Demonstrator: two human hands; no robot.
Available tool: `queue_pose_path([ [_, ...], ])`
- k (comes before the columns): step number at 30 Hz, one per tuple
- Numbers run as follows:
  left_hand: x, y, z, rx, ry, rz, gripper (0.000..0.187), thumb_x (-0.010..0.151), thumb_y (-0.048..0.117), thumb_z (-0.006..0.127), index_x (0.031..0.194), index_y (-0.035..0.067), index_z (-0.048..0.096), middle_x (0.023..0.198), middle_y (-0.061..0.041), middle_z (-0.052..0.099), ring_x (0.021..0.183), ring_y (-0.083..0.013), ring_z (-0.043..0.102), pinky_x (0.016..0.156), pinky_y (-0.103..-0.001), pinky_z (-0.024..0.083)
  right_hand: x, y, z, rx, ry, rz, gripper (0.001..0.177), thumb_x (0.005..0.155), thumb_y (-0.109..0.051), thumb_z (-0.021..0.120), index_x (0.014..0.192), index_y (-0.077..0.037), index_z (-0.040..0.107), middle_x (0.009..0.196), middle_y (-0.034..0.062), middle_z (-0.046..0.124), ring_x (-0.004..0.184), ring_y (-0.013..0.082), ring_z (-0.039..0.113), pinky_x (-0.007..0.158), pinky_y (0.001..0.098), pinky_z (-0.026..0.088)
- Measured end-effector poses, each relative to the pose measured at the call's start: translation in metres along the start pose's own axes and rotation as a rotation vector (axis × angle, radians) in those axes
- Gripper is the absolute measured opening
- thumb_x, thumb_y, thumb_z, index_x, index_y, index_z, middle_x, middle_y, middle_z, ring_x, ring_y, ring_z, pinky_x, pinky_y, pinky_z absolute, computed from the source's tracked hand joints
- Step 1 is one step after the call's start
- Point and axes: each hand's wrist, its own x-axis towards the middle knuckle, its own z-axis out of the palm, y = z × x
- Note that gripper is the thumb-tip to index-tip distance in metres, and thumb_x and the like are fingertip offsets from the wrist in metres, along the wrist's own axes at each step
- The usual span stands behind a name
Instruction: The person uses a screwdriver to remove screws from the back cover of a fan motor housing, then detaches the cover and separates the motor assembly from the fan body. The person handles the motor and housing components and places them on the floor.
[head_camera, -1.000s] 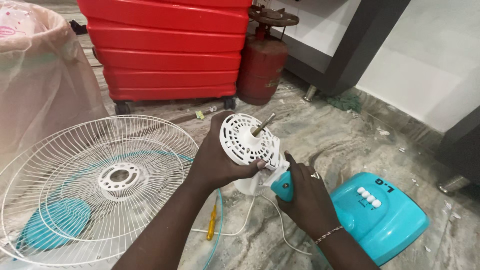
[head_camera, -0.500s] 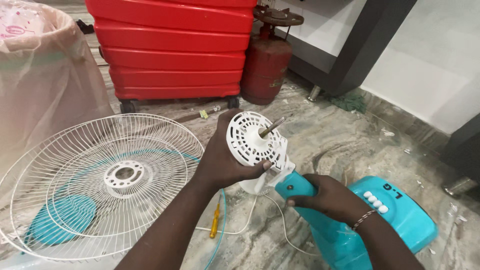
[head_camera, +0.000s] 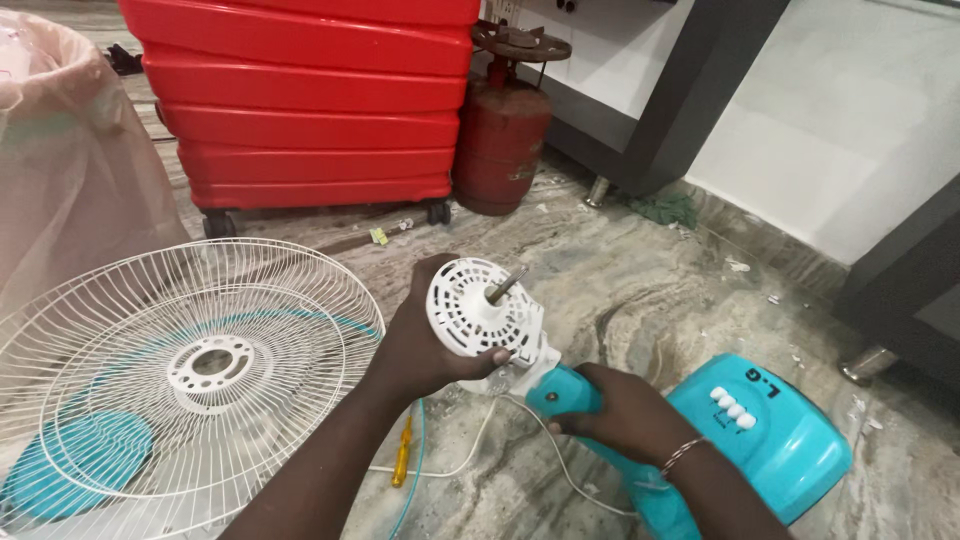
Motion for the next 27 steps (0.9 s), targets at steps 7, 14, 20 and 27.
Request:
queue_pose_path([
  [7, 0.005, 0.019, 0.009, -0.065, 0.003, -0.031, 0.111, 0.058, 0.036, 0.095, 0.144, 0.001, 0.034, 0.124, -0.015, 0.068, 0.117, -0.0235, 0.071, 0.099, -0.035, 0.058, 0.005, -0.013, -0.01, 0.199, 0.148, -0.158, 0.121, 0.057, -0.044, 0.099, 0.149, -0.011, 0.027, 0.151, 0.018, 0.046, 0.142, 0.0309, 0.046, 0.113, 0.042, 0.04],
  [14, 0.003, 0.039, 0.018, -0.028, 0.029, -0.001, 0.121, 0.048, 0.036, 0.099, 0.143, -0.003, 0.036, 0.125, -0.017, 0.065, 0.118, -0.0255, 0.068, 0.101, -0.036, 0.055, -0.001, -0.062, 0.005, 0.415, 0.364, -0.404, 0.143, 0.05, -0.035, 0.098, 0.162, -0.014, 0.011, 0.145, 0.0161, 0.052, 0.132, 0.0297, 0.057, 0.104, 0.0389, 0.049],
  [20, 0.019, 0.019, 0.016, 0.163, -0.106, 0.249, 0.133, 0.045, 0.049, 0.104, 0.149, -0.005, 0.041, 0.144, -0.022, 0.053, 0.135, -0.032, 0.057, 0.114, -0.041, 0.047, -0.003, -0.07, -0.006, 0.292, 0.631, -0.37, 0.095, 0.054, -0.023, 0.091, 0.141, -0.008, 0.055, 0.13, 0.0149, 0.064, 0.121, 0.0302, 0.065, 0.1, 0.0411, 0.052],
  [27, 0.017, -0.056, 0.007, -0.461, -0.004, -0.525, 0.091, 0.091, 0.071, 0.036, 0.16, 0.013, 0.05, 0.163, -0.008, 0.05, 0.145, -0.0264, 0.043, 0.117, -0.036, 0.03, -0.009, -0.083, -0.011, 0.164, 0.738, -0.356, 0.098, 0.055, -0.051, 0.094, 0.135, -0.007, 0.059, 0.115, 0.0143, 0.07, 0.107, 0.0304, 0.069, 0.089, 0.0421, 0.055],
])
